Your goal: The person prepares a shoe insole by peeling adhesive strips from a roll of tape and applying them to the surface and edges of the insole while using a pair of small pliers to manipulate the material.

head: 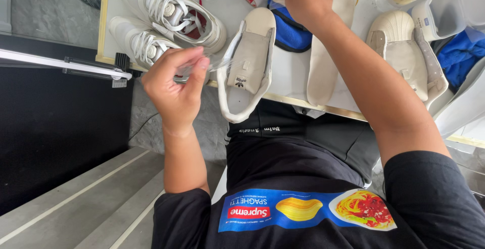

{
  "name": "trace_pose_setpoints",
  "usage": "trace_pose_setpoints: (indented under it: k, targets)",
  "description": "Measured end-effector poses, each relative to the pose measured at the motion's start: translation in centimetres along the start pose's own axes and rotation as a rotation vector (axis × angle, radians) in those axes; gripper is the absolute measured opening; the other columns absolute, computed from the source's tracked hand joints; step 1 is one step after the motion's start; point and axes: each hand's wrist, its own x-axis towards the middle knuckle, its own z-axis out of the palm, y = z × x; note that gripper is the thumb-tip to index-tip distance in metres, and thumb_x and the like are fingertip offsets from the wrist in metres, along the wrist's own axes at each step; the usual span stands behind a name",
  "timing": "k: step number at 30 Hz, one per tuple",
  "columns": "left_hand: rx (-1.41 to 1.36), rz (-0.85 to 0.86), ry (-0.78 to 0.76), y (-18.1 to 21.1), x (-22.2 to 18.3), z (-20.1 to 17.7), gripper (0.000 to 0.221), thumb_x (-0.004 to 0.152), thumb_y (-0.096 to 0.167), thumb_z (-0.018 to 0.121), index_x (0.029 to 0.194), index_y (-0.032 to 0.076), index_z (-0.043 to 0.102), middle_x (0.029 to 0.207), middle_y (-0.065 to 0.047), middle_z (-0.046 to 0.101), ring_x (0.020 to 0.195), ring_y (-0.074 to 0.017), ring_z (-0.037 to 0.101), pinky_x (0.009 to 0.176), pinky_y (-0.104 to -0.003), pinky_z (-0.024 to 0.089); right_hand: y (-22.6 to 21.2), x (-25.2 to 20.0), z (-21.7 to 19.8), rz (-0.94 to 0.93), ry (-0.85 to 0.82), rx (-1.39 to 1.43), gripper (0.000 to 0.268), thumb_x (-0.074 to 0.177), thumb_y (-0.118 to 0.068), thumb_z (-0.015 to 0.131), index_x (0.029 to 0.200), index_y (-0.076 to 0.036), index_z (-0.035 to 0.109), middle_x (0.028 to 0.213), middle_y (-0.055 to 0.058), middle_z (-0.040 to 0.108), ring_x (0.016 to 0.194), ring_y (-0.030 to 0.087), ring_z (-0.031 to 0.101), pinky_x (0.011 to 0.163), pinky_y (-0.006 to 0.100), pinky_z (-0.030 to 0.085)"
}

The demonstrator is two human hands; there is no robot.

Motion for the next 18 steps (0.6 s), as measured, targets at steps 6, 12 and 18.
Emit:
trace_pose_setpoints:
  k: [6,12,18]
  targets:
    - [-0.010,-0.033,-0.041,0.2,0.6,2.2,0.015,0.097,0.003,0.079,0.111,-0.001,0.073,0.097,-0.010,0.076,0.090,-0.0153,0.074,0.085,-0.028,0.058,-0.7,1.5,2.0,-0.135,0.117,0.001,0.015,0.084,-0.006,0.071,0.099,-0.007,0.069,0.093,0.015,0.071,0.089,0.039,0.067,0.072,0.051,0.052]
    - [-0.289,-0.214,-0.091,0.0,1.3,5.0,0.017,0.100,0.007,0.076,0.115,-0.001,0.073,0.101,-0.006,0.076,0.092,-0.0104,0.071,0.086,-0.025,0.058,-3.6,-1.6,-2.0,-0.222,0.331,-0.084,0.033,0.080,-0.007,0.073,0.113,-0.007,0.070,0.104,0.015,0.070,0.098,0.039,0.066,0.068,0.049,0.052]
    - [-0.346,-0.246,-0.225,0.6,1.6,7.5,0.018,0.098,0.007,0.077,0.114,-0.001,0.074,0.099,-0.005,0.076,0.086,-0.0084,0.068,0.080,-0.024,0.055,-5.0,-11.6,-11.0,0.015,-0.301,1.418,0.052,0.100,-0.050,0.060,0.129,-0.007,0.062,0.128,0.005,0.069,0.123,0.013,0.064,0.099,0.026,0.051]
